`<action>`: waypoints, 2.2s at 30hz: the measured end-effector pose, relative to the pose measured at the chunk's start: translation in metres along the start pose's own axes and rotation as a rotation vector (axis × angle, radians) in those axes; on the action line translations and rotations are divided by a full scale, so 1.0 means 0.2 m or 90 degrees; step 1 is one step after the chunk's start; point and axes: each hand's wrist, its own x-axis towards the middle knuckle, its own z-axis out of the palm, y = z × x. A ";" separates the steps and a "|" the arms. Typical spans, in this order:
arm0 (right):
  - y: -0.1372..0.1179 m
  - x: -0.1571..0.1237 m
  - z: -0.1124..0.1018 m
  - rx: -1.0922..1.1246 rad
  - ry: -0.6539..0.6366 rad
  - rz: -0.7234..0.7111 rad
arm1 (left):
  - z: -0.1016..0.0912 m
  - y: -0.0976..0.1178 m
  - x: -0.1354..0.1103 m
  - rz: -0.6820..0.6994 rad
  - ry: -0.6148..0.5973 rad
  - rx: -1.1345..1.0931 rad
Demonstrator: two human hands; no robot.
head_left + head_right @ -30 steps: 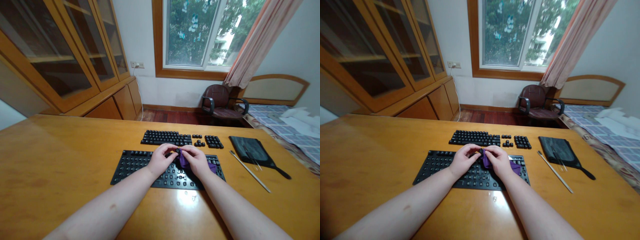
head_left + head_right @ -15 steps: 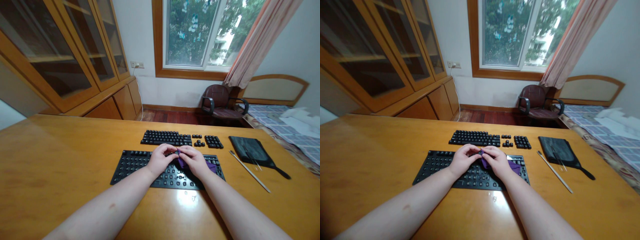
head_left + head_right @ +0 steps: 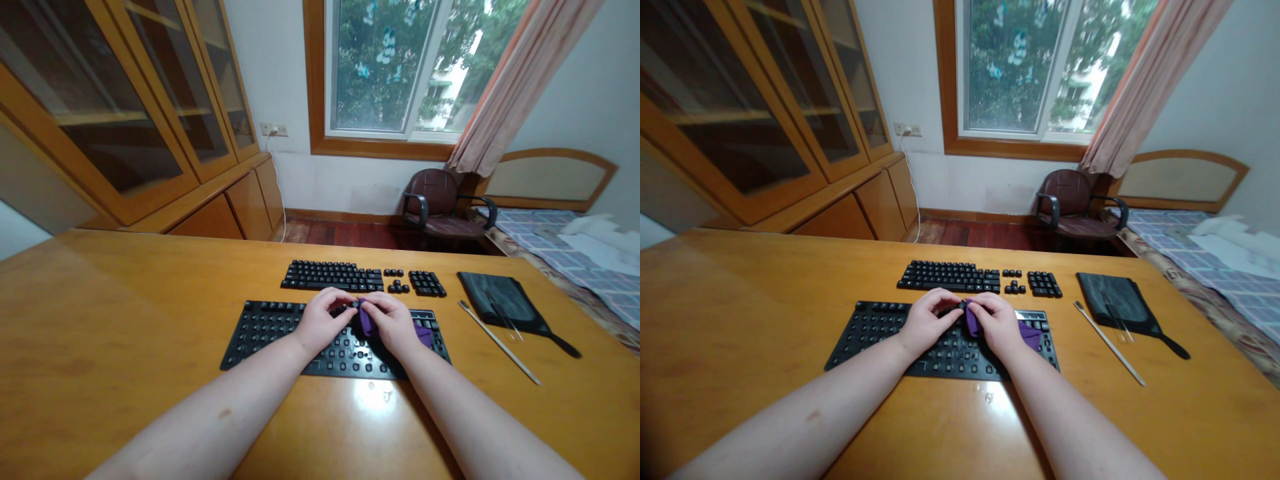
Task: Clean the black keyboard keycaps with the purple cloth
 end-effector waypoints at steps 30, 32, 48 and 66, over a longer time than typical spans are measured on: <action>0.02 0.00 0.01 0.054 0.003 0.051 | -0.01 0.02 0.00 0.017 -0.041 0.008; 0.02 0.00 0.01 0.061 -0.003 0.061 | -0.01 0.02 0.00 0.021 -0.040 0.013; 0.04 -0.01 0.01 0.074 -0.015 0.074 | -0.01 0.02 0.01 0.047 -0.040 0.049; 0.03 0.00 0.02 0.067 -0.023 0.077 | -0.02 0.03 0.01 0.062 -0.045 0.068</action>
